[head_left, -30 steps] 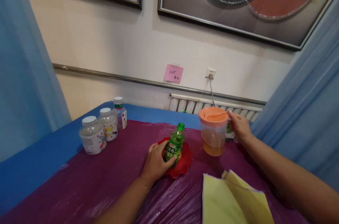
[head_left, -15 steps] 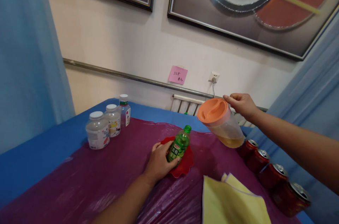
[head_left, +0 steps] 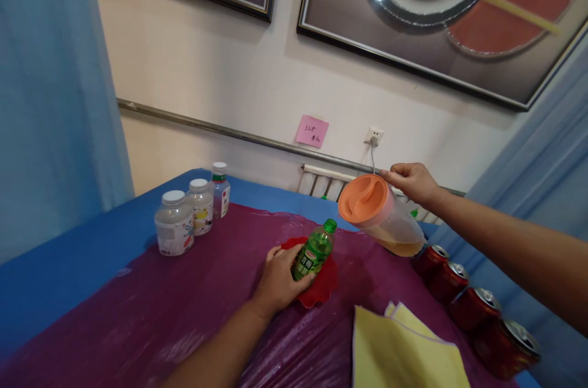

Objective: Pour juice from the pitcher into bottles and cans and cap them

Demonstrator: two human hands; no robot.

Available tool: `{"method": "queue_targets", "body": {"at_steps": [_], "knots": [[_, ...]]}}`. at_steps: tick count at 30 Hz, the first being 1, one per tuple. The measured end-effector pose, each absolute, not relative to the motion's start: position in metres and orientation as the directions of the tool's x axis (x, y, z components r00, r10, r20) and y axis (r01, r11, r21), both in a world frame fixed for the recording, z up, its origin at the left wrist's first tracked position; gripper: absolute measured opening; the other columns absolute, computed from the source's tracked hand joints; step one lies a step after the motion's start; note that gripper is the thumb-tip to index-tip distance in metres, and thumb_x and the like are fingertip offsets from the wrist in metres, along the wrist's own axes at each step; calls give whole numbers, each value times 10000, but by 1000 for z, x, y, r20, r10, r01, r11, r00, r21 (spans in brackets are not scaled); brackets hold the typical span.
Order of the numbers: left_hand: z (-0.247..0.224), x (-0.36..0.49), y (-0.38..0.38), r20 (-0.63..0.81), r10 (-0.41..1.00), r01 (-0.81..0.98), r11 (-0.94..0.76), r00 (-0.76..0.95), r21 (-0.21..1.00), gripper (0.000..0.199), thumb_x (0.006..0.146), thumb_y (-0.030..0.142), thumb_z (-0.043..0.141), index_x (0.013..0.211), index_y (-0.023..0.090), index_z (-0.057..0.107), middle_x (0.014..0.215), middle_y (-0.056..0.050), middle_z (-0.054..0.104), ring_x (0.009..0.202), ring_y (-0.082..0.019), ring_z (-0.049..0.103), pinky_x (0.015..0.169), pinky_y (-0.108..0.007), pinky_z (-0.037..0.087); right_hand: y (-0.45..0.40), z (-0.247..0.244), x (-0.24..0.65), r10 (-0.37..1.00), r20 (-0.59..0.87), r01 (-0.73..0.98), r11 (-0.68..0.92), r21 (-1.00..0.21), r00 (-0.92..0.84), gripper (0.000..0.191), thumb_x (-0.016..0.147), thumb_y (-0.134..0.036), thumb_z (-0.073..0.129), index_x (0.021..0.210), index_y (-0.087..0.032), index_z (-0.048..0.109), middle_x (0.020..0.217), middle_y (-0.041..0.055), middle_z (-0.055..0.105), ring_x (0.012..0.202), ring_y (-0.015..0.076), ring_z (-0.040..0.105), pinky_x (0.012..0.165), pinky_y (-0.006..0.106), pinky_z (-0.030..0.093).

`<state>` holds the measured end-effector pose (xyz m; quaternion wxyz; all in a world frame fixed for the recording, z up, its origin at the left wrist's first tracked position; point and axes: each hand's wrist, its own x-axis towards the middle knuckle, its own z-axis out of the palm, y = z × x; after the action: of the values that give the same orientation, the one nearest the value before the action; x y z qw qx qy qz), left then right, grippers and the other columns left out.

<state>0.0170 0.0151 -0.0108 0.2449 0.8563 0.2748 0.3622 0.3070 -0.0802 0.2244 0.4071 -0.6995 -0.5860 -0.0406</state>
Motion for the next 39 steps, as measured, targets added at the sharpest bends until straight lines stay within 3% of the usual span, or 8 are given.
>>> {"method": "queue_targets", "body": {"at_steps": [19,39], "knots": [[-12,17,14,503,631,283,-746,591,604,558,720,336,777,1257,276,642,1244,-79,745,1143,-328,681,1118,-555,366,-78,226,306,828,496,888,-4,-460,261,559,739,-686,609,492,-229,404,489,-52,290,491,90,272,472,269,205],[-8,16,11,430,645,319,-722,632,613,590,743,326,774,1306,250,613,1297,-72,721,1188,-317,653,1168,-552,281,-78,235,299,844,486,924,-27,-382,226,613,734,-763,588,501,-230,395,511,-48,281,514,97,270,485,277,209]]}}
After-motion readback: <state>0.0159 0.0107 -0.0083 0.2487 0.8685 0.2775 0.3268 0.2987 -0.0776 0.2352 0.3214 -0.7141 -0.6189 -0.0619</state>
